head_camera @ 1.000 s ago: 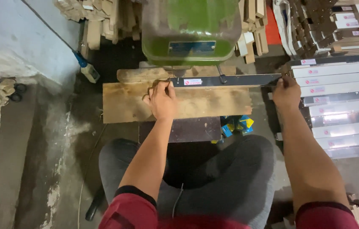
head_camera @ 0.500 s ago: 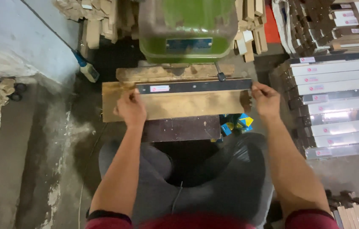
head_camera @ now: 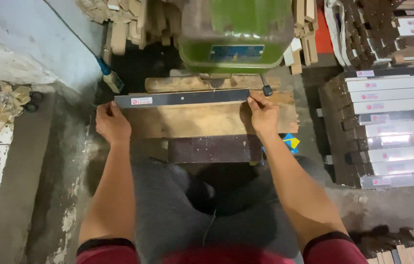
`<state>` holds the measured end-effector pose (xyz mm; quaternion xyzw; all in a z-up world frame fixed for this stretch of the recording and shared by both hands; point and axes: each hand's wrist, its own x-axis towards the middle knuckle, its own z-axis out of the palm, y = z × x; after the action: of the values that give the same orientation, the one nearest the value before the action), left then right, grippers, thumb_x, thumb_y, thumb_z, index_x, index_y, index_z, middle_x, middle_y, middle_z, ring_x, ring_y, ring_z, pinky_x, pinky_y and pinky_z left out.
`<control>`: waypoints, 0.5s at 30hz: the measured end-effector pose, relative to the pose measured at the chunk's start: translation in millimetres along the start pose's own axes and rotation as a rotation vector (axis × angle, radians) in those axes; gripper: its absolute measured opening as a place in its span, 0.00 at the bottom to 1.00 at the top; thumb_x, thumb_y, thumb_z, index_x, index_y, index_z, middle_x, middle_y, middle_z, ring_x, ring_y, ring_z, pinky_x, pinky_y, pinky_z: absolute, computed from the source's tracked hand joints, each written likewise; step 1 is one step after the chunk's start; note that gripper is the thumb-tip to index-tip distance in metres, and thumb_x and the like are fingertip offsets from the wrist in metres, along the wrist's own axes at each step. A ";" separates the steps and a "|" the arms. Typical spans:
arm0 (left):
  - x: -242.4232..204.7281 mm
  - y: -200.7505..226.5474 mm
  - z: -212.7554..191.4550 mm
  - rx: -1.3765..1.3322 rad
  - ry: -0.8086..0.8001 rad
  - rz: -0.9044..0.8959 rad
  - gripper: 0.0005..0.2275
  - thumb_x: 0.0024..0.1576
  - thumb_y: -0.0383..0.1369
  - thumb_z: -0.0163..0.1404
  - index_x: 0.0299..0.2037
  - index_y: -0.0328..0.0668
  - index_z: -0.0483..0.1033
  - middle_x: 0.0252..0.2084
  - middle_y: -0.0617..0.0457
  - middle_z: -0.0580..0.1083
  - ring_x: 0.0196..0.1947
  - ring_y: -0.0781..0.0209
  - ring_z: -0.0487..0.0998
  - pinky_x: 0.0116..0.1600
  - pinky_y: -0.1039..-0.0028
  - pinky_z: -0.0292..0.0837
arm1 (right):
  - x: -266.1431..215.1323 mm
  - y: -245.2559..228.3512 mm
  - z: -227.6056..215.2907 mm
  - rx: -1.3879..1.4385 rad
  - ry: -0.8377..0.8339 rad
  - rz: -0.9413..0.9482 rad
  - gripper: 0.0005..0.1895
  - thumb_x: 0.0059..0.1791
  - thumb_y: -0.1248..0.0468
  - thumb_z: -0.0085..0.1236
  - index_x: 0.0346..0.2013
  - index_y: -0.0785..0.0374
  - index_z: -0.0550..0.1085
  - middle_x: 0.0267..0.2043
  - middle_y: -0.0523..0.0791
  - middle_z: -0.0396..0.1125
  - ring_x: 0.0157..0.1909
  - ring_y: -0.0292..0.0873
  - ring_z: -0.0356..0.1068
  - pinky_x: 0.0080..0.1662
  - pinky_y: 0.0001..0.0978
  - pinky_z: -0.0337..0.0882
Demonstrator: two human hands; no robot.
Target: Punching holes into long strips using a manual or semi-automatic punching machine in a workshop environment.
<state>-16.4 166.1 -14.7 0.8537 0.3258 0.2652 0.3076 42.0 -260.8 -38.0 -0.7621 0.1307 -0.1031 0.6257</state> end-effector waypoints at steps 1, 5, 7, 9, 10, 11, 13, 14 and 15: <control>0.0 6.2 -2.7 -0.019 -0.018 -0.019 0.10 0.70 0.39 0.48 0.50 0.45 0.77 0.46 0.48 0.79 0.48 0.45 0.81 0.52 0.50 0.75 | 3.7 4.2 2.5 -0.015 0.026 -0.019 0.09 0.51 0.64 0.68 0.45 0.59 0.83 0.41 0.48 0.76 0.45 0.35 0.72 0.46 0.32 0.73; 4.0 13.2 -0.9 -0.080 -0.024 0.007 0.08 0.70 0.35 0.48 0.50 0.40 0.77 0.44 0.44 0.78 0.47 0.40 0.81 0.52 0.48 0.75 | 4.7 3.3 3.0 -0.071 0.035 -0.005 0.08 0.51 0.62 0.67 0.45 0.56 0.83 0.39 0.46 0.76 0.42 0.35 0.71 0.43 0.33 0.72; 9.8 3.0 8.8 -0.090 -0.020 0.019 0.09 0.70 0.37 0.48 0.49 0.42 0.77 0.44 0.46 0.78 0.46 0.44 0.81 0.50 0.51 0.77 | 2.0 0.5 2.5 -0.082 0.051 0.017 0.09 0.51 0.58 0.68 0.46 0.51 0.84 0.37 0.44 0.75 0.40 0.33 0.71 0.42 0.32 0.73; 8.1 12.5 4.5 -0.087 -0.025 0.025 0.09 0.70 0.36 0.48 0.49 0.41 0.77 0.44 0.45 0.78 0.46 0.43 0.81 0.50 0.50 0.77 | 5.9 5.9 2.6 -0.104 0.053 -0.001 0.09 0.51 0.59 0.68 0.45 0.52 0.84 0.37 0.45 0.76 0.40 0.34 0.71 0.42 0.33 0.73; 7.2 16.8 1.5 -0.084 -0.024 0.028 0.09 0.70 0.36 0.48 0.50 0.39 0.76 0.44 0.43 0.78 0.47 0.42 0.81 0.50 0.49 0.77 | 8.2 8.1 3.4 -0.125 0.049 -0.021 0.08 0.51 0.60 0.68 0.45 0.53 0.84 0.38 0.46 0.76 0.41 0.35 0.71 0.41 0.35 0.72; 8.2 17.7 3.5 -0.084 -0.025 0.027 0.09 0.70 0.36 0.48 0.50 0.39 0.76 0.44 0.43 0.78 0.47 0.42 0.81 0.50 0.49 0.77 | 6.3 4.3 1.8 -0.127 0.049 -0.021 0.08 0.51 0.60 0.68 0.45 0.53 0.84 0.38 0.46 0.76 0.41 0.35 0.71 0.41 0.35 0.72; 10.9 17.1 4.2 -0.102 -0.051 -0.024 0.10 0.71 0.38 0.46 0.51 0.41 0.76 0.45 0.46 0.77 0.48 0.45 0.81 0.51 0.52 0.78 | 2.8 -4.0 2.4 -0.119 0.035 -0.030 0.07 0.52 0.64 0.65 0.44 0.60 0.83 0.41 0.50 0.76 0.46 0.41 0.72 0.48 0.40 0.72; 10.8 15.5 4.5 -0.103 -0.050 -0.025 0.10 0.71 0.38 0.46 0.51 0.41 0.76 0.45 0.46 0.77 0.48 0.45 0.81 0.51 0.52 0.78 | 4.0 -2.7 2.4 -0.120 0.034 -0.031 0.07 0.52 0.64 0.65 0.44 0.60 0.83 0.41 0.50 0.76 0.46 0.41 0.72 0.48 0.40 0.72; 10.5 14.0 4.9 -0.103 -0.051 -0.023 0.09 0.71 0.38 0.46 0.50 0.43 0.76 0.44 0.48 0.77 0.47 0.47 0.81 0.50 0.52 0.78 | 5.3 -1.5 2.0 -0.128 0.031 -0.033 0.07 0.52 0.63 0.65 0.44 0.58 0.84 0.41 0.50 0.76 0.45 0.41 0.72 0.49 0.39 0.72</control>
<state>-0.9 163.5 -5.6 0.8396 0.3135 0.2561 0.3623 47.8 -260.3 -36.9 -0.8009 0.1339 -0.1167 0.5718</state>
